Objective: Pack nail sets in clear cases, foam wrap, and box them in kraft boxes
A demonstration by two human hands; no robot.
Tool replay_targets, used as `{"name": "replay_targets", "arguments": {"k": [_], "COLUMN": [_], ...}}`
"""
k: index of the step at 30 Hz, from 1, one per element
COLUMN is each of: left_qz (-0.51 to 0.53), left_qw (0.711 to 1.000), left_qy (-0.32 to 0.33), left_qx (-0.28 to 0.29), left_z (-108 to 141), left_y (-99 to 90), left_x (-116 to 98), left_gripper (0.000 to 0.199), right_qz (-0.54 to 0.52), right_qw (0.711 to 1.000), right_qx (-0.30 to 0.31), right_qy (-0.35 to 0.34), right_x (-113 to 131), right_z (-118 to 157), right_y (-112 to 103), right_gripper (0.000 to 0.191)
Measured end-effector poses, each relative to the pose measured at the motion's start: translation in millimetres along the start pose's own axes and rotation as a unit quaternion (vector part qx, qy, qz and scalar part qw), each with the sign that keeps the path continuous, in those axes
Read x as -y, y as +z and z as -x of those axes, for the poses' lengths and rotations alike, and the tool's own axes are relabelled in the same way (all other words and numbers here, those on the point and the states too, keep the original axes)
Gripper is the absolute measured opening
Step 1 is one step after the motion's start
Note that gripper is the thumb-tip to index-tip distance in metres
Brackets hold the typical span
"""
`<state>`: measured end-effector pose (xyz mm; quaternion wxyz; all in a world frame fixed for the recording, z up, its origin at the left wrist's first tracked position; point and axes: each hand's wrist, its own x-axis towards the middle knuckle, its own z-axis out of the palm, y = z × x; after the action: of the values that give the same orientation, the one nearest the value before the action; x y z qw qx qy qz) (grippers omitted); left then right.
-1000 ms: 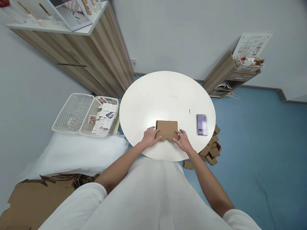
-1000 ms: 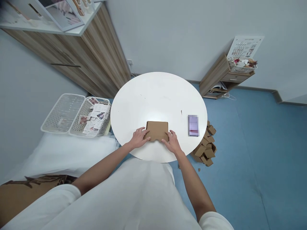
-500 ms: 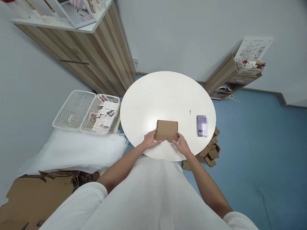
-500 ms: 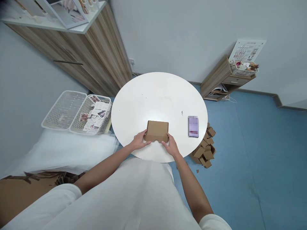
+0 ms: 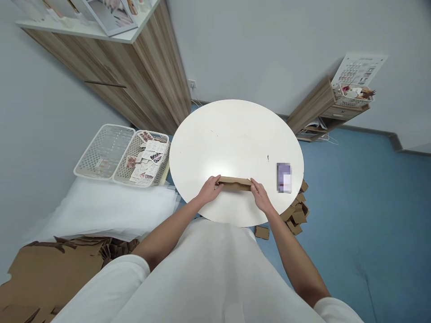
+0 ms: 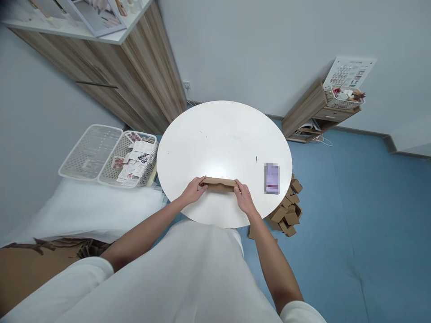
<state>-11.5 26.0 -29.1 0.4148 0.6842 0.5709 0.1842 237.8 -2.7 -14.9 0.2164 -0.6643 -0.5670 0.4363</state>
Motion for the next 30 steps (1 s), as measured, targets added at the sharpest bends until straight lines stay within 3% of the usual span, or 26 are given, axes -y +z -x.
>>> {"name": "replay_targets", "arguments": {"k": [5, 12, 19, 30], "left_qz": [-0.058, -0.108, -0.053, 0.013], "left_qw": [0.998, 0.994, 0.997, 0.998], "left_qy": [-0.016, -0.016, 0.036, 0.004], "left_qx": [0.020, -0.012, -0.047, -0.057], "left_z": [-18, -14, -14, -9], "left_y": [-6.8, -7.6, -8.7, -15.9], "left_x": [-7, -9, -7, -18], "left_gripper": [0.034, 0.048, 0.044, 0.043], "right_qz": [0.012, -0.044, -0.081, -0.098], "right_qw": [0.999, 0.998, 0.995, 0.991], "right_qx": [-0.004, -0.015, -0.002, -0.005], "right_qy": [0.030, 0.043, 0.064, 0.090], "right_x": [13, 17, 22, 25], "right_z": [-19, -27, -27, -24], "right_y": [-9, -14, -14, -17], "right_gripper": [0.053, 0.041, 0.037, 0.042]}}
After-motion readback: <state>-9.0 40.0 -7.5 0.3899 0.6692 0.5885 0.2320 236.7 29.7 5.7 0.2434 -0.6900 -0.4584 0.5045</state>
